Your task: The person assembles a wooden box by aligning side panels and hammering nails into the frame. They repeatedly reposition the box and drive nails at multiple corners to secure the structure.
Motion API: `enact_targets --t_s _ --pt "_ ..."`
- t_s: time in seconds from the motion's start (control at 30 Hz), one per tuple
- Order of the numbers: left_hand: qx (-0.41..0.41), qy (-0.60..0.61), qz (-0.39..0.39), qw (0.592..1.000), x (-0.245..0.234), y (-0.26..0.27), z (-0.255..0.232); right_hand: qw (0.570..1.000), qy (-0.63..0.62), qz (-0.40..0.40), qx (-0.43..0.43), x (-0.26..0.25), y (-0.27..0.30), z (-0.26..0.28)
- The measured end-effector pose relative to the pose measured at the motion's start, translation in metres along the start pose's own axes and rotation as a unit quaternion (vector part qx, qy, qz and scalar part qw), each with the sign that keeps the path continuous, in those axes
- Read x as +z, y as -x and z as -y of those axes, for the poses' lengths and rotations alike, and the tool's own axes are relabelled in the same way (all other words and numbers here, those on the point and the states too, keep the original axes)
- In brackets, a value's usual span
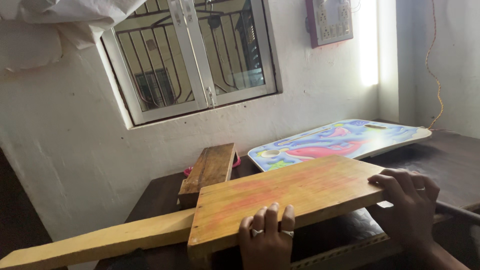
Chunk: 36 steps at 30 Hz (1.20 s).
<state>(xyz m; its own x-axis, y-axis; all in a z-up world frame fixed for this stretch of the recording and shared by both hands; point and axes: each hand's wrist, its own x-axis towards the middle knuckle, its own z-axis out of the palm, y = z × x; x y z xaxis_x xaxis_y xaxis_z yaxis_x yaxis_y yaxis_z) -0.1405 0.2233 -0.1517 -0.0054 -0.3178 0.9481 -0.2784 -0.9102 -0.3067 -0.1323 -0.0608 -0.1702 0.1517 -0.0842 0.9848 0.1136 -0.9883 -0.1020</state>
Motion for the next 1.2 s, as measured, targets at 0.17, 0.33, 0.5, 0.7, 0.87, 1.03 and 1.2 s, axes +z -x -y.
enact_targets --t_s 0.17,0.33,0.5,0.7,0.87,1.03,1.2 --pt "-0.003 -0.003 0.002 1.0 0.002 0.02 -0.008 0.999 0.037 0.038 0.003 -0.001 0.015 -0.006" --pt "-0.012 -0.016 0.003 1.0 -0.001 0.035 -0.017 0.996 0.029 0.089 0.008 -0.006 0.033 -0.01" --pt "-0.057 0.002 0.046 0.997 -0.007 0.039 -0.025 0.995 0.016 0.097 -0.01 -0.009 0.041 -0.011" --pt "-0.06 0.021 0.098 0.993 -0.023 0.039 -0.027 0.996 0.006 0.091 -0.017 -0.014 0.043 -0.007" --pt "-0.055 0.032 0.098 0.993 -0.028 0.04 -0.027 0.996 0.003 0.09 -0.024 -0.018 0.05 -0.005" --pt "-0.063 0.045 0.112 0.991 -0.032 0.043 -0.031 0.995 0.02 0.094 -0.026 -0.019 0.058 -0.006" --pt "-0.111 0.062 0.118 0.985 -0.036 0.045 -0.043 0.989 0.034 0.127 -0.065 -0.03 0.063 -0.005"
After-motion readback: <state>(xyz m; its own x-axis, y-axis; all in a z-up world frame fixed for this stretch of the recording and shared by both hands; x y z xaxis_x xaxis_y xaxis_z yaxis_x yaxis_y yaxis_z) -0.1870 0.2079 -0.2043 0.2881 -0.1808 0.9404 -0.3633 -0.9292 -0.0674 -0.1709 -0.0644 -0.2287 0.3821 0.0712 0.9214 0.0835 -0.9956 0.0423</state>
